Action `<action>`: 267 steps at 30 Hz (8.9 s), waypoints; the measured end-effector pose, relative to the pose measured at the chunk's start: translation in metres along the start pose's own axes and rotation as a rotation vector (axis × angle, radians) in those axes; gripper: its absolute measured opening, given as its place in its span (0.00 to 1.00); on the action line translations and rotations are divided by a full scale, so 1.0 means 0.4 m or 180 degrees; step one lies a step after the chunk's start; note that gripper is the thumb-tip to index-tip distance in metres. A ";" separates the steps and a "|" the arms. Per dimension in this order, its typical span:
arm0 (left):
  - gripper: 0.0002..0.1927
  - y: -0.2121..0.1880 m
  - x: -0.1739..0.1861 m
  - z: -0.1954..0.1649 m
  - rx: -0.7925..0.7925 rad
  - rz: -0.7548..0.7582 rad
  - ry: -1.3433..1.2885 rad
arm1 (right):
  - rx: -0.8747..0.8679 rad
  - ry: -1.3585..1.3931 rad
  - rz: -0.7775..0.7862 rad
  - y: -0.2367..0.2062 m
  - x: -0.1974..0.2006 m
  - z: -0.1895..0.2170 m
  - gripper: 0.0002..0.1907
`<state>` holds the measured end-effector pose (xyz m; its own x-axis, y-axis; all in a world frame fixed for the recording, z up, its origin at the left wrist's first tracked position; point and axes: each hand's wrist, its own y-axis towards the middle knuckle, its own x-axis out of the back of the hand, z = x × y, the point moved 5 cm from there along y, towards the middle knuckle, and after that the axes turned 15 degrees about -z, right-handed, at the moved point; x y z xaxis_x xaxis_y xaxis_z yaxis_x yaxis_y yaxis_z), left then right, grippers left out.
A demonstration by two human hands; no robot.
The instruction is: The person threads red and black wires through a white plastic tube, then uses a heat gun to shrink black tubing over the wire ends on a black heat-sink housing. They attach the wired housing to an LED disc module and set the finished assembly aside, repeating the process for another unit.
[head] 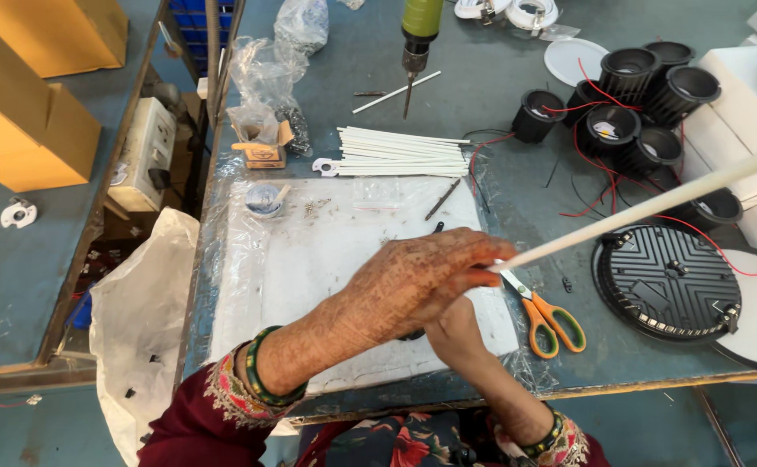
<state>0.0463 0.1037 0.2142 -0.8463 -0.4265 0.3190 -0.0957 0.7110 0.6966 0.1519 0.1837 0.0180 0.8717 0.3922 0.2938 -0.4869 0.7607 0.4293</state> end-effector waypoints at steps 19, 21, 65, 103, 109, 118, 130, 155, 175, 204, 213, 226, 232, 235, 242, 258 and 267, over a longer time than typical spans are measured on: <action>0.11 -0.161 0.011 0.176 0.1375 -0.0414 -0.0109 | 0.0536 0.0205 -0.0171 0.090 0.093 0.219 0.23; 0.11 -0.157 0.007 0.170 0.1243 -0.0404 -0.0059 | 0.0622 0.0417 -0.0316 0.100 0.128 0.255 0.24; 0.08 -0.339 -0.020 0.183 0.1358 -0.0638 0.1396 | 0.0676 -0.0790 0.0171 0.052 0.075 0.321 0.10; 0.12 0.000 0.198 -0.030 0.1019 -0.0630 -0.0152 | 0.0659 -0.1070 0.0307 0.058 -0.012 0.235 0.18; 0.12 -0.011 0.199 -0.048 0.0809 -0.0602 -0.0362 | 0.0602 -0.1206 0.0309 0.065 -0.012 0.236 0.18; 0.11 -0.014 0.195 -0.041 0.0895 -0.0639 -0.0458 | 0.0508 -0.0110 0.0391 0.062 0.007 0.279 0.14; 0.10 -0.020 0.193 -0.044 0.0474 -0.0599 -0.0005 | 0.0558 -0.0365 0.0264 0.059 0.022 0.209 0.06; 0.10 0.002 0.195 -0.080 -0.0053 -0.0314 0.0636 | 0.0538 -0.0123 0.0686 0.037 0.010 0.187 0.09; 0.06 0.028 0.184 -0.098 0.0074 -0.0137 0.0748 | 0.0136 -0.0299 0.0661 0.020 -0.035 0.139 0.11; 0.09 0.107 0.110 -0.022 -0.0230 -0.0109 0.0570 | 0.1908 -0.0818 -0.0300 -0.097 0.025 0.160 0.34; 0.08 0.090 0.136 -0.026 -0.0163 -0.0031 0.0470 | 0.0949 -0.0359 -0.0150 -0.030 -0.004 0.167 0.12; 0.09 0.111 0.121 -0.012 -0.0291 -0.0146 0.0571 | 0.1777 -0.0399 -0.0530 -0.073 0.009 0.177 0.32; 0.12 0.197 0.036 0.089 -0.0277 -0.0030 0.0519 | 0.1750 -0.1332 -0.0242 -0.070 -0.011 0.179 0.36; 0.13 0.233 -0.034 0.151 -0.0045 0.0121 0.0721 | 0.1471 -0.1078 -0.0227 -0.062 -0.018 0.170 0.35; 0.29 0.204 -0.081 0.252 0.0080 0.0205 0.0984 | 0.1215 -0.0989 -0.0495 -0.062 -0.018 0.149 0.33; 0.21 -0.108 0.173 0.171 0.1777 -0.0319 -0.0095 | 0.1166 -0.0171 -0.1469 0.001 0.173 0.220 0.33; 0.15 -0.074 0.023 0.082 0.1394 -0.0379 -0.0288 | -0.0988 0.4278 -0.1969 0.024 0.337 0.217 0.33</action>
<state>0.0242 0.0968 0.1755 -0.8565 -0.4830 0.1822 -0.3911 0.8375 0.3816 0.2600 0.1992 0.1358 0.4132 0.0157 -0.9105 -0.1544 0.9866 -0.0531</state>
